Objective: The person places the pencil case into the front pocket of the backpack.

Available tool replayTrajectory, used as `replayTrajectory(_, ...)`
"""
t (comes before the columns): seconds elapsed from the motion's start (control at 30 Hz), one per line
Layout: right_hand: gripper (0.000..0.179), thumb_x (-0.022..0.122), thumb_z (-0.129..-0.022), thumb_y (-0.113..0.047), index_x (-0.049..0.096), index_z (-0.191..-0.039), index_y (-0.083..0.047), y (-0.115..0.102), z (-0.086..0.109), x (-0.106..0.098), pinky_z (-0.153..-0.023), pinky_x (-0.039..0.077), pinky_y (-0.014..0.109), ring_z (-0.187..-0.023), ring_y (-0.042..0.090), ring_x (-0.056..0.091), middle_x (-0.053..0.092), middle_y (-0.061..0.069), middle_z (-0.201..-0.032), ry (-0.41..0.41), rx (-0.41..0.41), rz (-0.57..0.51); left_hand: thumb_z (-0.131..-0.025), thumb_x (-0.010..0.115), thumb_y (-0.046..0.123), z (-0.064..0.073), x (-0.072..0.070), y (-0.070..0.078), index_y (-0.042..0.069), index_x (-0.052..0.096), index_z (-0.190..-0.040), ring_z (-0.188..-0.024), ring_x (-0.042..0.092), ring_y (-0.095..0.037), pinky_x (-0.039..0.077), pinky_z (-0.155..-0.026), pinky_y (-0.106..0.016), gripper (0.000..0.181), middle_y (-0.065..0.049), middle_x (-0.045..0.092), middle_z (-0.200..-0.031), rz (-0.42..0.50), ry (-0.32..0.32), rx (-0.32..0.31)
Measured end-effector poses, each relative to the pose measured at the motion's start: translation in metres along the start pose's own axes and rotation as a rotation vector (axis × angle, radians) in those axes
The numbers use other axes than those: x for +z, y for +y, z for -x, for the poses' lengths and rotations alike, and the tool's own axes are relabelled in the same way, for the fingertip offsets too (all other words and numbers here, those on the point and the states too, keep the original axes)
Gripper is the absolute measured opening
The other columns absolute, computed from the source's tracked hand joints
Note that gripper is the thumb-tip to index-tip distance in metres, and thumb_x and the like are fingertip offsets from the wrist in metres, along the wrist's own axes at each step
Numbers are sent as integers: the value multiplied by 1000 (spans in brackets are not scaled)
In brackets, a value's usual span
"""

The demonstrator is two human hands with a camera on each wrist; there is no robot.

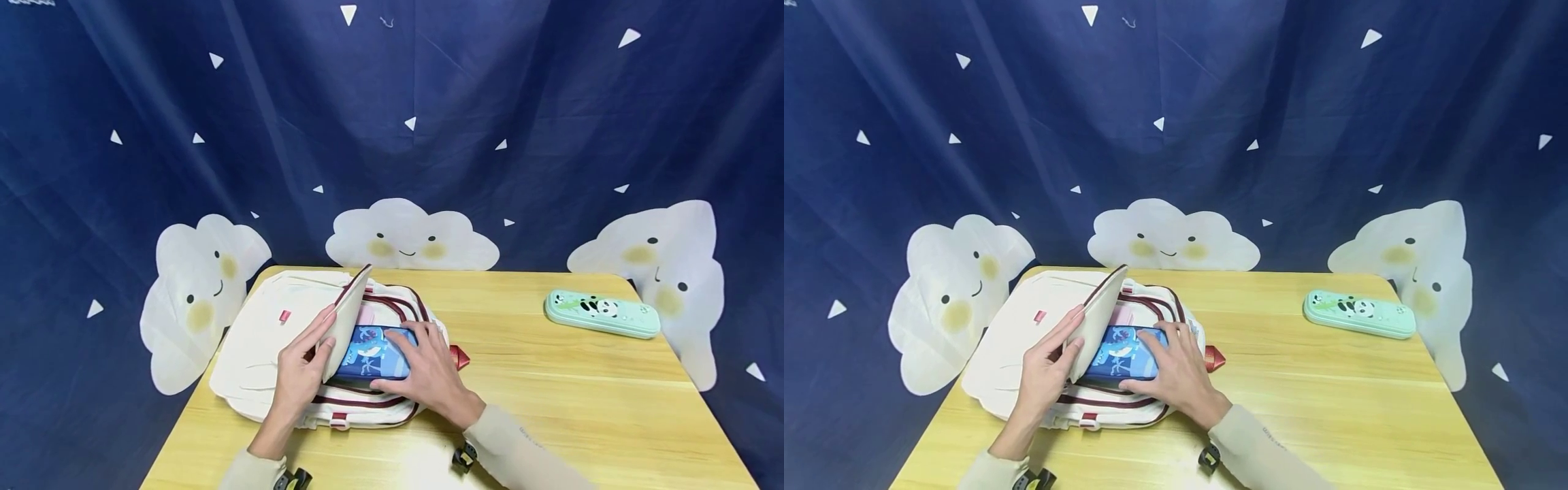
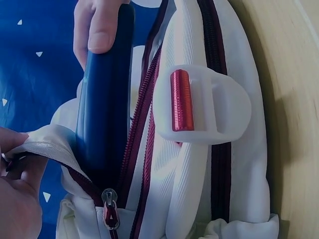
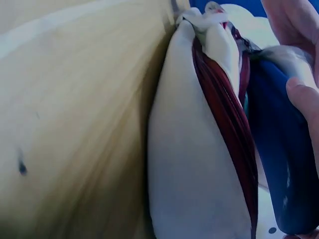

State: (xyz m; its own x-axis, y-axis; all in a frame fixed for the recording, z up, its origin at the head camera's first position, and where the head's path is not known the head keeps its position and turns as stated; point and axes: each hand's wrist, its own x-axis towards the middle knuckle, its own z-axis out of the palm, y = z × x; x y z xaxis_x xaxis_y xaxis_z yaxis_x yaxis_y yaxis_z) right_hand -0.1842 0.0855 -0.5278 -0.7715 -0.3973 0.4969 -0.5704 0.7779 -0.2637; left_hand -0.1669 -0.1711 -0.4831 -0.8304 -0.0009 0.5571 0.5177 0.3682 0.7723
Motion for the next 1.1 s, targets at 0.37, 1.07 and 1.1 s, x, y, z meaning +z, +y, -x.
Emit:
replayTrajectory(0.37,98,81,-75,-83,64,-151,-25,3,9,6,-102,56,57,-128,34,54,57,12,-153,29,-45,-13,-102,69,-8,0,0,-1,9,71,-144,-146,55,0,41,-122,-14,46,-10,67,-153,2,-4,-24)
replayTrajectory(1.07,80,88,-88,-54,63,-154,-16,35,31,2,-115,56,55,-146,31,53,55,14,-161,25,-246,-177,-100,69,-10,1,-1,-2,7,72,-143,-145,56,0,42,-121,-14,46,-13,67,-151,15,16,-9)
replayTrajectory(1.1,79,87,-90,-53,62,-154,-15,37,32,3,-116,56,56,-148,32,53,55,14,-162,28,-266,-182,-100,69,-11,1,-1,-3,7,72,-143,-145,56,0,42,-121,-14,46,-13,67,-151,16,17,-9)
